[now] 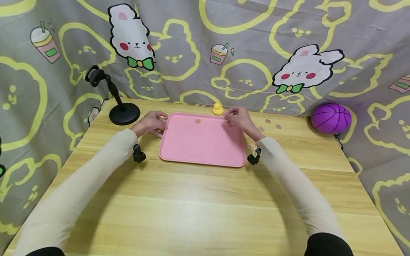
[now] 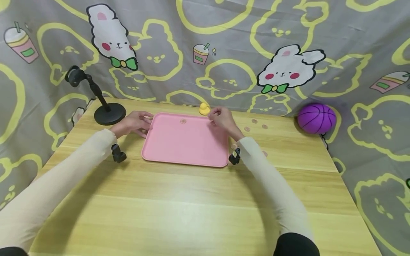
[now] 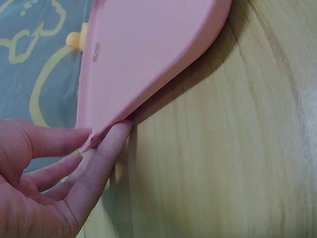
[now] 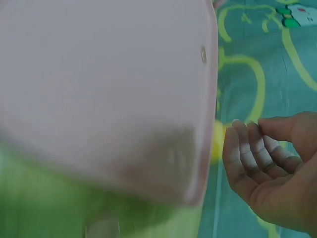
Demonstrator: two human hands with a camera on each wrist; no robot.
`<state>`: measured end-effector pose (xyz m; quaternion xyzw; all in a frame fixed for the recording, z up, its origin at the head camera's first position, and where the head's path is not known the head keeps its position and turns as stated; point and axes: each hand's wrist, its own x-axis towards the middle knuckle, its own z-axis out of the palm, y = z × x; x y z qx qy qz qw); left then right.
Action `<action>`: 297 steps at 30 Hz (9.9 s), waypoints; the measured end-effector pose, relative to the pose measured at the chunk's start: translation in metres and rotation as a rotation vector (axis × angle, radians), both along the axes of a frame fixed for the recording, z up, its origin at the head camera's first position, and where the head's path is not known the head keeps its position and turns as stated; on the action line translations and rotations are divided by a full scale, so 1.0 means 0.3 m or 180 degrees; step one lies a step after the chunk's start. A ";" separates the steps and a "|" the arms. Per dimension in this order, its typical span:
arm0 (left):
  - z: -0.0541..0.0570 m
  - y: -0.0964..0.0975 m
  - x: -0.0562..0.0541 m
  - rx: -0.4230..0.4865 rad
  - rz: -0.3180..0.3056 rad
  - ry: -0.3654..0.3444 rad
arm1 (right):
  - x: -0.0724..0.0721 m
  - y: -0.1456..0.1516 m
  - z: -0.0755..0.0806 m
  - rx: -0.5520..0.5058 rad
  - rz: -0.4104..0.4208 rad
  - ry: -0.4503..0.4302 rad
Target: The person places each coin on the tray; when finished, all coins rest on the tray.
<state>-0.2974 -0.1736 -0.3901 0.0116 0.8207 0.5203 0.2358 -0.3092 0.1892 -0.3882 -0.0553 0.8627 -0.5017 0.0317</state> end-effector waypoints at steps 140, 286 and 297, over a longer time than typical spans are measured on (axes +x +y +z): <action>-0.029 -0.009 -0.011 0.0042 0.0041 -0.0132 | -0.023 -0.306 -0.098 0.0148 0.0580 -0.0677; -0.029 -0.008 -0.005 0.0022 -0.0002 0.0022 | 0.044 -0.235 -0.085 -0.0372 0.0590 -0.0942; -0.018 -0.009 -0.006 -0.0006 -0.0023 -0.0023 | 0.060 -0.285 -0.087 0.0231 0.0599 -0.0603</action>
